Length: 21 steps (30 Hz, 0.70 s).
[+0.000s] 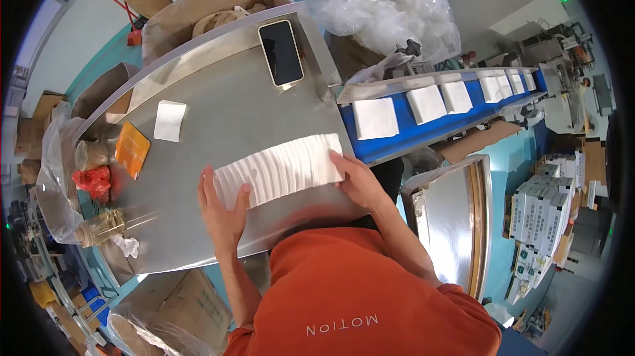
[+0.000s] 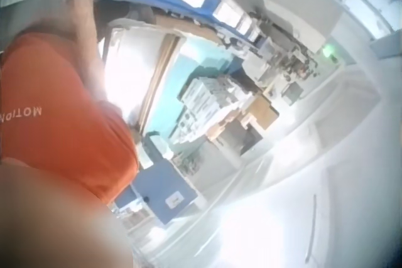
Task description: Taking stacks of napkins from the machine and placing them onto the packaging conveyor belt.
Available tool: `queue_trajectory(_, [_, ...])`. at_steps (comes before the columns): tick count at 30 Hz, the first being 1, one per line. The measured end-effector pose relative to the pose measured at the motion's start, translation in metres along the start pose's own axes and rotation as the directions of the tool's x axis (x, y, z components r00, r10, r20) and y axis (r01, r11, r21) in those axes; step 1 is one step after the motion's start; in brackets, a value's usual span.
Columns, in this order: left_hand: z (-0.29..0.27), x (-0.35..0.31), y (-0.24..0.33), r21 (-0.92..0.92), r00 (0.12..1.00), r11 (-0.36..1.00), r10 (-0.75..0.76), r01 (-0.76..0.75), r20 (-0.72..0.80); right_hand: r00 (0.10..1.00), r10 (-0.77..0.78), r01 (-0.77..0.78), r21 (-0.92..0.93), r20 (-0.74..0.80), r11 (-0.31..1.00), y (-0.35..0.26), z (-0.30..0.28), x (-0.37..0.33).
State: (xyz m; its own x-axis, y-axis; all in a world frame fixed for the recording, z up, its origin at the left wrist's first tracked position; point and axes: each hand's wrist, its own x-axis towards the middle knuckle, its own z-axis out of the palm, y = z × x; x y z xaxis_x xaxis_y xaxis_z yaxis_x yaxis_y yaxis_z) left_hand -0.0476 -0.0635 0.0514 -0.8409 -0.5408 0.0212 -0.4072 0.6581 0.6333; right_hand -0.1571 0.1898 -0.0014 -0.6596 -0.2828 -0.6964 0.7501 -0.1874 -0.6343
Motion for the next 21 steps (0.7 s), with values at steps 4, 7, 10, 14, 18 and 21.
queue_trajectory(4, [-0.001, -0.002, -0.001, -0.014, 1.0, 1.0, -0.021, 0.021, -0.004, 0.985, 0.13, -0.131, 0.003, 0.115, 0.991, -0.007, -0.019, -0.012])
queue_trajectory(7, [-0.001, -0.001, 0.001, -0.028, 1.0, 0.999, 0.021, -0.02, 0.02, 0.973, -0.171, 0.199, 0.187, -0.152, 0.962, 0.009, -0.033, 0.01])
queue_trajectory(10, [0.003, 0.0, 0.008, -0.007, 0.997, 0.999, 0.035, -0.035, 0.067, 0.944, -0.296, 0.268, -0.188, -0.144, 0.945, 0.0, -0.015, 0.013])
queue_trajectory(14, [0.006, -0.005, 0.009, -0.014, 0.997, 0.998, 0.058, -0.057, 0.053, 0.956, -0.288, 0.243, -0.696, 0.054, 0.676, -0.017, 0.021, -0.011])
queue_trajectory(18, [0.007, -0.004, 0.007, -0.033, 1.0, 0.999, 0.028, -0.028, -0.006, 0.997, -0.07, 0.072, -0.319, 0.018, 0.945, -0.004, -0.003, -0.009])
queue_trajectory(21, [0.005, -0.003, 0.005, -0.073, 0.998, 0.996, 0.044, -0.042, 0.033, 0.988, -0.144, 0.143, -0.015, -0.057, 0.99, 0.002, -0.02, -0.004])
